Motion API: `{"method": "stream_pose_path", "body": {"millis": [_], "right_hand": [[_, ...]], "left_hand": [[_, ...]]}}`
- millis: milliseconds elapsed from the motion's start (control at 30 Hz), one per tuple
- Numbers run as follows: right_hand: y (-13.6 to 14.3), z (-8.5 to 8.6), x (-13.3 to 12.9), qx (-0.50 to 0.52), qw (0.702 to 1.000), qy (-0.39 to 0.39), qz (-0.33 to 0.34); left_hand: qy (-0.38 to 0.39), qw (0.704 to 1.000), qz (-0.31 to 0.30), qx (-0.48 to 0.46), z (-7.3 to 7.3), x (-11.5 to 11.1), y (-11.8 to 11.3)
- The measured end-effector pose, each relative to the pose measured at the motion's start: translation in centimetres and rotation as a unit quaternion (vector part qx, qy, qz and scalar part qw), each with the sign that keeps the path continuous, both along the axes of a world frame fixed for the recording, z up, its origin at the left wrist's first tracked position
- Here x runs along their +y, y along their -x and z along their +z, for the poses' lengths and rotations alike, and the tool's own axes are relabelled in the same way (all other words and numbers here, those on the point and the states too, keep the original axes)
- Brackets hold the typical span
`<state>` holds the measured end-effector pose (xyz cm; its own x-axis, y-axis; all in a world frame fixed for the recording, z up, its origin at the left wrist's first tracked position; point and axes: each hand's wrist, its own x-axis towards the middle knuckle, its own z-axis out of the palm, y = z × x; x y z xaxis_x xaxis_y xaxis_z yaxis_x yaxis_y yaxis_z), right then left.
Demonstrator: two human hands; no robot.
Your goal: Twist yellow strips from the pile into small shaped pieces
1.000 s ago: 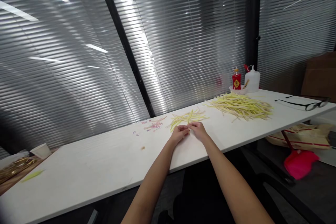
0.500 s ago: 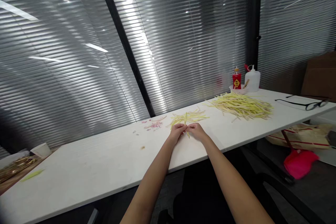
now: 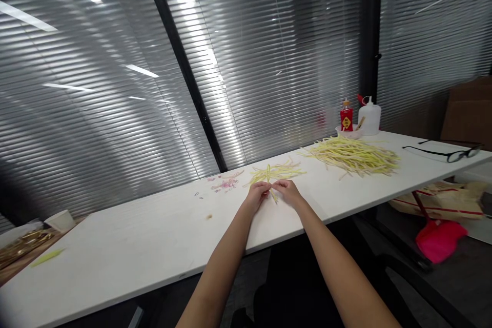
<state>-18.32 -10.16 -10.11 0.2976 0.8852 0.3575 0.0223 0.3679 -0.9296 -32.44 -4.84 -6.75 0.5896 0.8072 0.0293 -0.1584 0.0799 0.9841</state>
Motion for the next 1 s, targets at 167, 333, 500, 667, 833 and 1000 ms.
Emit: {"method": "stream_pose_path", "body": {"millis": [167, 333, 500, 667, 833, 1000], "right_hand": [[-0.03, 0.24, -0.01, 0.02, 1.0, -0.018, -0.014], [-0.01, 0.12, 0.09, -0.006, 0.999, -0.015, -0.03], [0.04, -0.01, 0.14, -0.024, 0.999, -0.008, -0.027], [-0.1, -0.24, 0.31, -0.023, 0.999, 0.006, -0.032], [-0.26, -0.48, 0.48, -0.027, 0.999, 0.009, -0.03], [-0.2, -0.29, 0.32, -0.025, 0.999, 0.014, -0.037]], "left_hand": [[-0.006, 0.996, -0.085, 0.023, 0.13, -0.58, 0.02], [-0.013, 0.996, -0.086, 0.036, -0.18, -0.61, -0.13], [-0.013, 0.996, -0.077, 0.046, -0.47, -0.37, -0.25], [-0.013, 0.995, -0.074, 0.061, -0.49, -0.44, -0.2], [-0.015, 0.994, -0.072, 0.082, -0.25, -0.68, -0.15], [-0.014, 0.992, -0.075, 0.1, -0.16, -0.84, -0.21]]}}
